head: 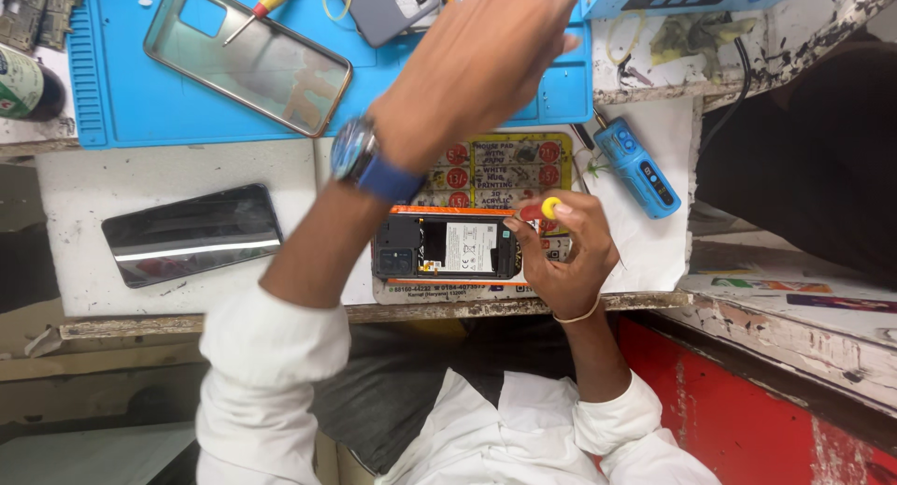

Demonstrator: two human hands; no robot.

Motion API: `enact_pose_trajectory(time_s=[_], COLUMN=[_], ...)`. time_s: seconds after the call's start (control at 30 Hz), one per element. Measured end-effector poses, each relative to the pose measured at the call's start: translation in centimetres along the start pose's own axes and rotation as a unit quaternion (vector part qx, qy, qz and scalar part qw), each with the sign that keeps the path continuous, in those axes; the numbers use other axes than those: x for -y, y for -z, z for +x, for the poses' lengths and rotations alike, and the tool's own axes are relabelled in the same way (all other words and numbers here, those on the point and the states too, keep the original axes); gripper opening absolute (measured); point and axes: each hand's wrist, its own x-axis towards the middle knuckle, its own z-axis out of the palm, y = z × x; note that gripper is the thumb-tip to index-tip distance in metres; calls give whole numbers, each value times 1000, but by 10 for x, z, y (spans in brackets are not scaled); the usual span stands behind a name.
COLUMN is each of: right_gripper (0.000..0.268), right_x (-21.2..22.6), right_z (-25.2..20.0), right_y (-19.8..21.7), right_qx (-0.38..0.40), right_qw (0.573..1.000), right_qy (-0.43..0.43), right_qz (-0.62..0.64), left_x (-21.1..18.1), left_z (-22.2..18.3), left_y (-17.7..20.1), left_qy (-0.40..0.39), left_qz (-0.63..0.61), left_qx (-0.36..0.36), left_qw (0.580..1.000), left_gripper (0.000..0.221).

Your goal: The person uses a small screwdriver to remove and replace screws from the internal chassis of a mobile phone. They also use a plastic brush to clean the internal components and handle a small electronic part.

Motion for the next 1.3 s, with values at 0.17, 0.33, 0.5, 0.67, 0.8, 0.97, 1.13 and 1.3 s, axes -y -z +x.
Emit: enact_pose_trajectory(time_s=[0.17,0.33,0.5,0.67,0.8,0.97,1.13,1.3], right_gripper=[57,66,62,60,57,57,66,58], right_x=[0,0,-2,2,4,11,17,23], right_z=[0,0,-9,-15,-24,-15,-12,-8], right_y=[-1,-2,-9,-9,-9,-15,-10,-10], right_qx=[18,27,7,7,-15,-2,4,8], right_qw=[995,998,999,998,999,999,998,999], right_qy=[-35,14,47,61,32,42,56,31], right_qz=[94,-54,-7,10,-12,27,-19,-10], left_x=[-59,-108,-136,-143,-146,-145,-143,-146], left_z=[-58,-131,-190,-210,-210,-207,-210,-211], left_y=[49,47,27,12,-6,-21,-27,-24], left_qy=[178,354,392,359,329,330,346,351], left_qz=[-162,-278,-346,-377,-366,-360,-364,-395], left_qx=[0,-105,-161,-168,-178,-168,-172,-171], left_qw=[971,887,837,837,852,856,848,831], left_gripper=[21,5,4,12,12,6,15,24])
